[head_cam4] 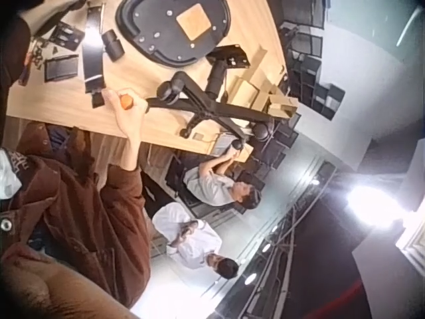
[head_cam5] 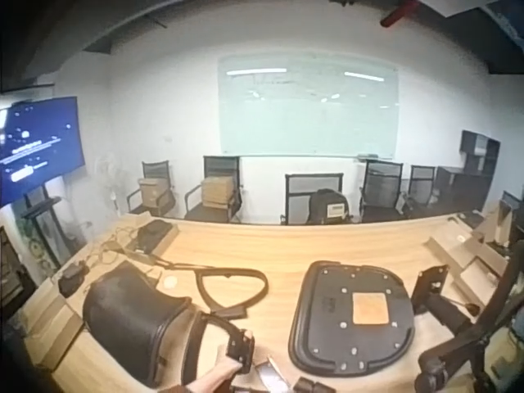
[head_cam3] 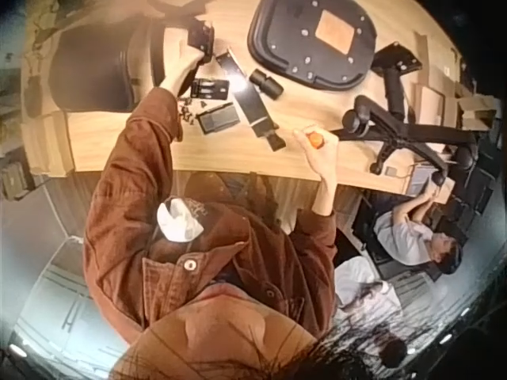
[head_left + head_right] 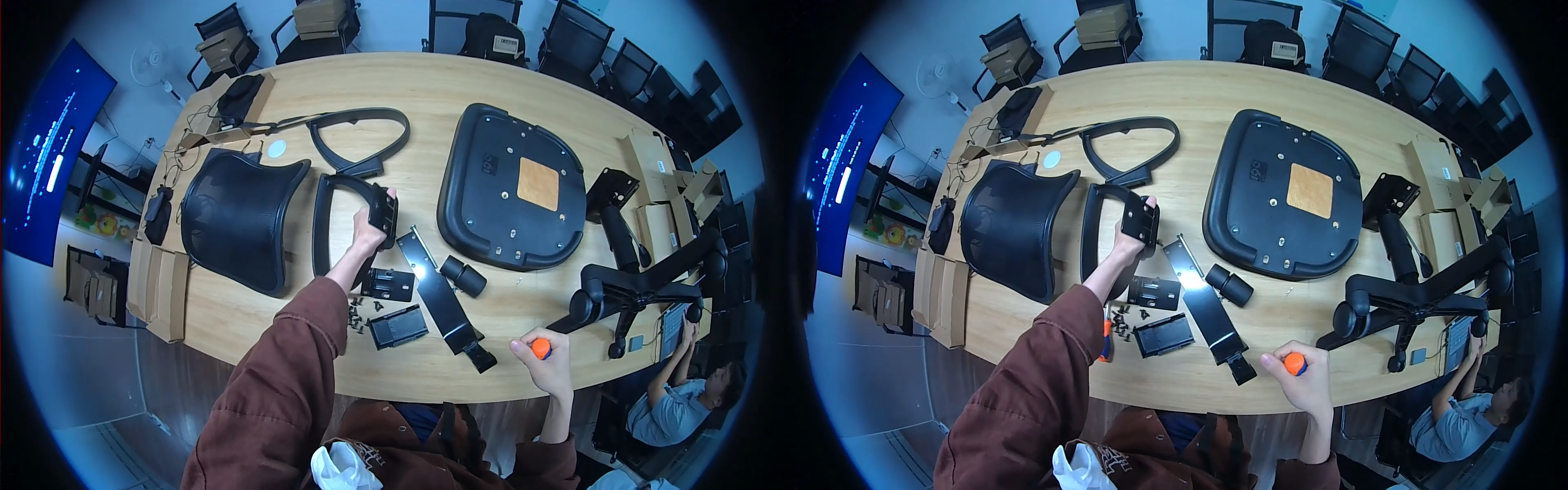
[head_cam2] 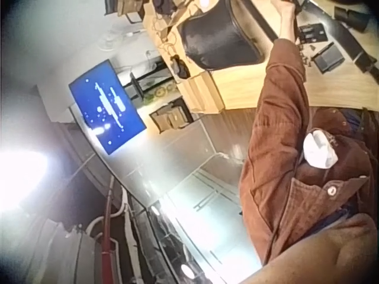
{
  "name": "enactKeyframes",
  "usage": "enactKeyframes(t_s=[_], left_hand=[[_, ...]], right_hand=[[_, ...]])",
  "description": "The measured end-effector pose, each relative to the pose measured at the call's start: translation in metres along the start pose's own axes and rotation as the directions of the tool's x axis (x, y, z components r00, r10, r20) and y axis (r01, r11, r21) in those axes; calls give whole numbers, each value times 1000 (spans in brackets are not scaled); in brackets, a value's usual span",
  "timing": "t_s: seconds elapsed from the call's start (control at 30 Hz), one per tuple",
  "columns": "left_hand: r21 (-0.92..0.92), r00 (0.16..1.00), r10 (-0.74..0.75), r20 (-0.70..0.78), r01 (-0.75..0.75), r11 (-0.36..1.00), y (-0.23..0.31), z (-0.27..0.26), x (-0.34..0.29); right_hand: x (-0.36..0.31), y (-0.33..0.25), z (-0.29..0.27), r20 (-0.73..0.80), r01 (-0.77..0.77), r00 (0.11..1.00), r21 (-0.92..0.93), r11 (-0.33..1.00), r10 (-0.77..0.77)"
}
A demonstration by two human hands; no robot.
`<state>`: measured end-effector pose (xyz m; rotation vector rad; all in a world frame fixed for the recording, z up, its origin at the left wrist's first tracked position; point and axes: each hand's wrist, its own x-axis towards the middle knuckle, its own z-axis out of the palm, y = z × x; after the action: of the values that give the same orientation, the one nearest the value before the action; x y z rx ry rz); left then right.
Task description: Assembling the components of an office chair, specifically focusing on attaching armrests and the base mechanism.
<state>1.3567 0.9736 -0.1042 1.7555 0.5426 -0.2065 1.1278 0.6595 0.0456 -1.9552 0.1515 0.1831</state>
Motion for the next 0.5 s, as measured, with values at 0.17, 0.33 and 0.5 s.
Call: enactKeyframes(t_s=[0.17,0.33,0.5], left_hand=[[213,999,-20,-43,28,977,-20,5,47],[335,986,-142,-84,163,928,-6,11,52],[333,993,-82,-87,107,937,-2,-1,45]], right_hand=[[19,23,12,-5,-68,998,-25,997,68],[37,27,23,23,-100,995,-61,993,101],[46,23,28,46,-96,994,-135,986,103]])
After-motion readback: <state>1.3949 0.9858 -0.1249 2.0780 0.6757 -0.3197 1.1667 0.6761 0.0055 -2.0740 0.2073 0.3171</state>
